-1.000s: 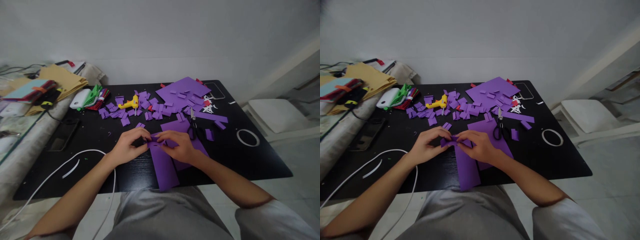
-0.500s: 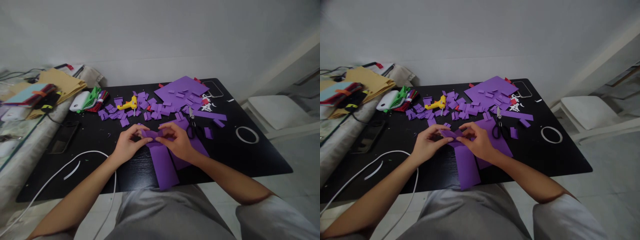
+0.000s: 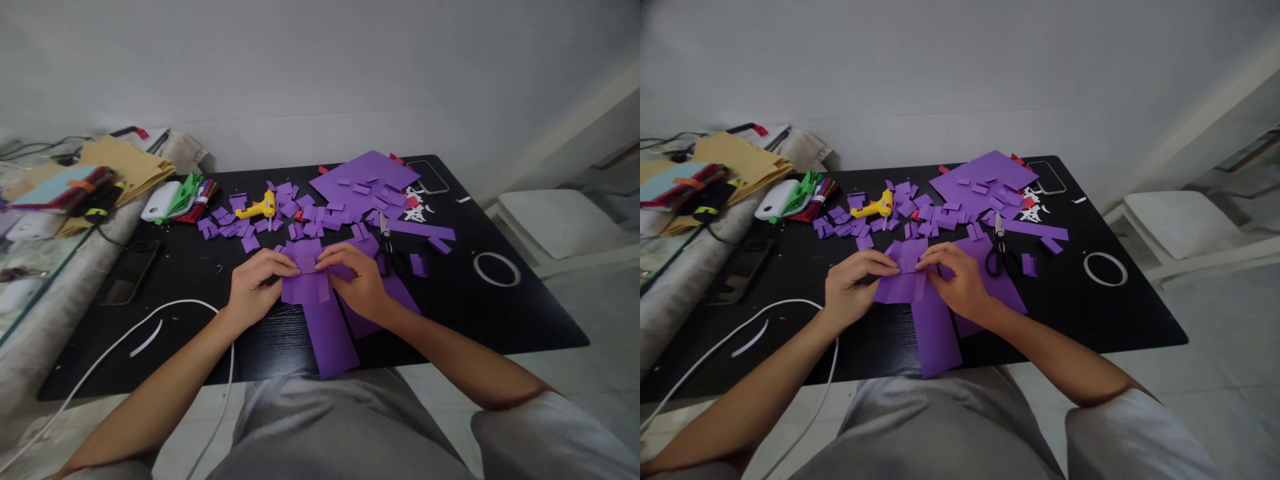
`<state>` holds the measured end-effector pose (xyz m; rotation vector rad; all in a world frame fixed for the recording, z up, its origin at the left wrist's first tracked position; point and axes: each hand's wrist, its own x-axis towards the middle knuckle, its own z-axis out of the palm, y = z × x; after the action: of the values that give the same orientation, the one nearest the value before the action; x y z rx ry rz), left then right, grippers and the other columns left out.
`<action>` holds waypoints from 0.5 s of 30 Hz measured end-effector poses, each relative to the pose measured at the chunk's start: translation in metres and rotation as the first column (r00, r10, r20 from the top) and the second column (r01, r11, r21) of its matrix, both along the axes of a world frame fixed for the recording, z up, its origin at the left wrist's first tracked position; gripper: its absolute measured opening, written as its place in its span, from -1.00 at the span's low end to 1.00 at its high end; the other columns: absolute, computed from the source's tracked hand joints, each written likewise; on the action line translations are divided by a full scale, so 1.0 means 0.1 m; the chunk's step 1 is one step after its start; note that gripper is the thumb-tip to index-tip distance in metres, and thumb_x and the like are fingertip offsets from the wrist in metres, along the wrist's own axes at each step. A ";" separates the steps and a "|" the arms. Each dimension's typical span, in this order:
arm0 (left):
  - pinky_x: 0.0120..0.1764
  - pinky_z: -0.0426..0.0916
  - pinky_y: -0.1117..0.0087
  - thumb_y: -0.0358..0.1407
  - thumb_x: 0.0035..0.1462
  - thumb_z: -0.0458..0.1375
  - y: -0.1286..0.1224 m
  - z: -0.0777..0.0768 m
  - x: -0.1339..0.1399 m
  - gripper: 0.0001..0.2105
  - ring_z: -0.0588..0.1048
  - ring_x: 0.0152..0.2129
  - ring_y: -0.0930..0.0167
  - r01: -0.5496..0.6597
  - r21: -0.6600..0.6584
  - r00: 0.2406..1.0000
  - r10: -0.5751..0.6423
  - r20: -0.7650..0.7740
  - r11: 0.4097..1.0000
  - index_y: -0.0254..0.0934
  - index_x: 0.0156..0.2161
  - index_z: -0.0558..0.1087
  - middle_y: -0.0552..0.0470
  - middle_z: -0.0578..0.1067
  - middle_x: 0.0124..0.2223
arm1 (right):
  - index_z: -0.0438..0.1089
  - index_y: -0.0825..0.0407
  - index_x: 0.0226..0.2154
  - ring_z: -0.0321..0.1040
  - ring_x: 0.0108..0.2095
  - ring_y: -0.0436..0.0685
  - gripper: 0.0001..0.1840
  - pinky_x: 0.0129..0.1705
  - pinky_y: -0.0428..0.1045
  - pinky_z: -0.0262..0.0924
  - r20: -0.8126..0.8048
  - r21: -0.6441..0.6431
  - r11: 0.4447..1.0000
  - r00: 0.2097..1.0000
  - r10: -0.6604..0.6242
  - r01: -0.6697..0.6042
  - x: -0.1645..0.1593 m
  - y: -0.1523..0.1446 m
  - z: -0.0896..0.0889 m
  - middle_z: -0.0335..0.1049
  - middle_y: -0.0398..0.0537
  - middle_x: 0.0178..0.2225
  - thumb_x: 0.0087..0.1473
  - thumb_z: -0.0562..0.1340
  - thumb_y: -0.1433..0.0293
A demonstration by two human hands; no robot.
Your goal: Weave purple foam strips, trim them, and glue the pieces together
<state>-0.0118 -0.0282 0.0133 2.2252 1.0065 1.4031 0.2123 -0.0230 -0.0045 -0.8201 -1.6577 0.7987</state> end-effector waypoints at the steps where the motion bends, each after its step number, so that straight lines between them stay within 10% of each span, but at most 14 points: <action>1: -0.22 0.50 0.36 -0.43 0.21 0.29 0.00 -0.02 -0.01 -0.90 0.61 -0.34 0.40 -0.024 0.041 1.000 0.024 -0.010 0.999 -0.21 -0.31 0.63 -0.01 0.65 -0.28 | 0.53 -0.04 -0.31 0.50 -0.17 0.13 -0.93 -0.03 0.08 0.41 -0.039 -0.045 0.999 0.999 -0.033 0.031 -0.01 0.00 0.00 0.55 -0.03 -0.24 0.21 0.35 0.33; 4: -0.22 0.50 0.37 -0.45 0.21 0.27 0.01 -0.07 -0.04 -0.88 0.59 -0.31 0.40 -0.060 0.144 0.996 0.069 -0.053 0.988 -0.19 -0.30 0.63 -0.01 0.63 -0.26 | 0.47 -0.01 -0.29 0.45 -0.34 0.07 -0.78 -0.25 -0.01 0.41 -0.193 -0.330 0.943 0.981 -0.023 -0.043 -0.03 0.01 0.01 0.48 -0.11 -0.36 0.16 0.39 0.20; 9: -0.23 0.49 0.37 -0.46 0.27 0.19 0.00 -0.11 -0.06 -0.80 0.57 -0.31 0.41 -0.025 0.184 0.981 0.059 -0.185 0.983 -0.16 -0.27 0.64 -0.02 0.60 -0.24 | 0.50 0.04 -0.42 0.31 -0.50 -0.03 -0.60 -0.43 -0.09 0.29 -0.373 -0.659 0.648 0.914 0.160 -0.382 -0.08 0.02 0.02 0.37 -0.22 -0.51 0.04 0.44 0.03; 15: -0.13 0.46 0.34 -0.44 0.24 0.21 0.02 -0.11 0.00 -0.89 0.56 -0.25 0.38 -0.059 -0.007 0.998 0.059 -0.028 0.998 -0.23 -0.21 0.57 -0.02 0.58 -0.23 | 0.56 0.07 -0.44 0.22 -0.50 -0.06 -0.65 -0.43 -0.10 0.15 -0.278 -0.642 0.718 0.954 0.110 -0.270 -0.07 0.03 0.02 0.41 -0.21 -0.50 -0.04 0.49 0.11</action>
<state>-0.0123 -0.0267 0.0018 2.2324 1.0937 1.3933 0.2049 -0.0201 -0.0026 -1.0094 -1.2481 1.6446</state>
